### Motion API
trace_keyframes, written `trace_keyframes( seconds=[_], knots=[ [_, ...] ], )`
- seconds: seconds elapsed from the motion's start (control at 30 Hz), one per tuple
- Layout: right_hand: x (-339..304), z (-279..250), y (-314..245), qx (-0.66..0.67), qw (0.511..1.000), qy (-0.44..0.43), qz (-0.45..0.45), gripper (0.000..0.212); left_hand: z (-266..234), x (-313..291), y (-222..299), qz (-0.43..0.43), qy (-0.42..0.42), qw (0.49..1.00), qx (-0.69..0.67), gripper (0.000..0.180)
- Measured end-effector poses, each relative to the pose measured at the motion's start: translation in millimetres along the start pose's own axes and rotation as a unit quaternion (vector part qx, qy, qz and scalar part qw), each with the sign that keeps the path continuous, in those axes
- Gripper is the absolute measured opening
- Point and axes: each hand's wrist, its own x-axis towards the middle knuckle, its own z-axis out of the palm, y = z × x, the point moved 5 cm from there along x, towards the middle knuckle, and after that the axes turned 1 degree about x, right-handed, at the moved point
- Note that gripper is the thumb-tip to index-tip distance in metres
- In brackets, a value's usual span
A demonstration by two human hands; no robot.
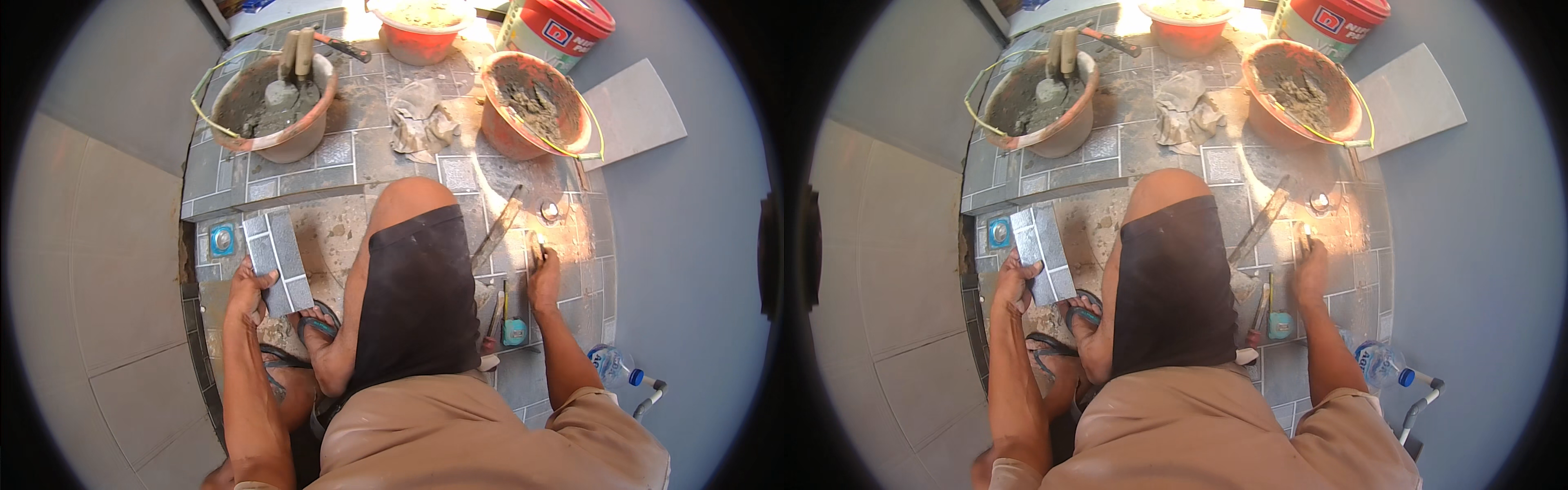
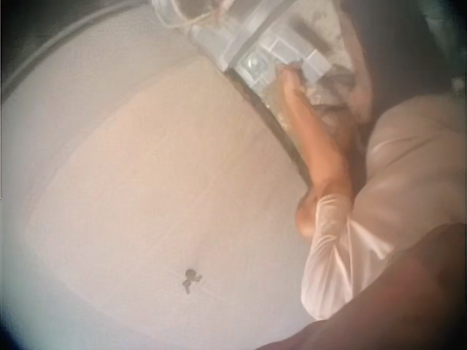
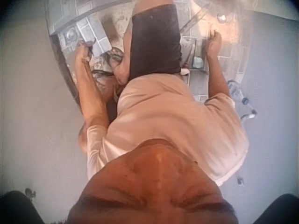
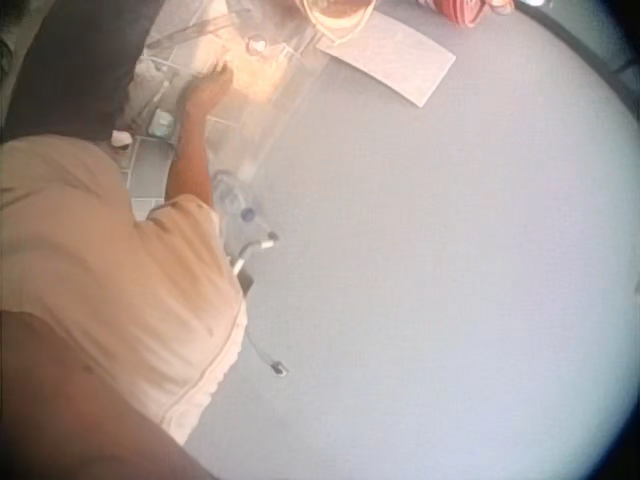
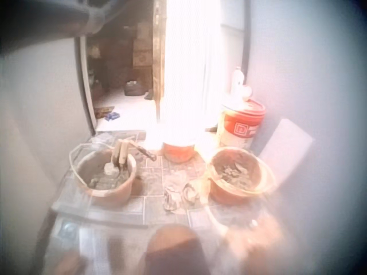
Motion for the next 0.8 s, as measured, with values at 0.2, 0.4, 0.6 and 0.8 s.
trace_keyframes(
  seconds=[0.2,0.4,0.6,0.8],
  knots=[
    [-26,17,-31,0.033,0.981,-0.176,0.074,0.024,108,79,9,-0.052,-0.017,0.998,0.020,0.033],
    [-62,-12,-30,-0.036,0.961,-0.228,0.150,0.032,158,143,2,-0.034,0.025,0.991,0.131,0.035],
    [-86,-39,2,0.002,0.952,-0.182,0.247,0.030,172,217,-11,0.006,0.018,0.990,0.137,0.037],
    [-105,-54,2,0.033,0.971,-0.105,0.211,0.023,173,228,13,0.140,0.053,0.923,0.354,0.028]
  ],
)
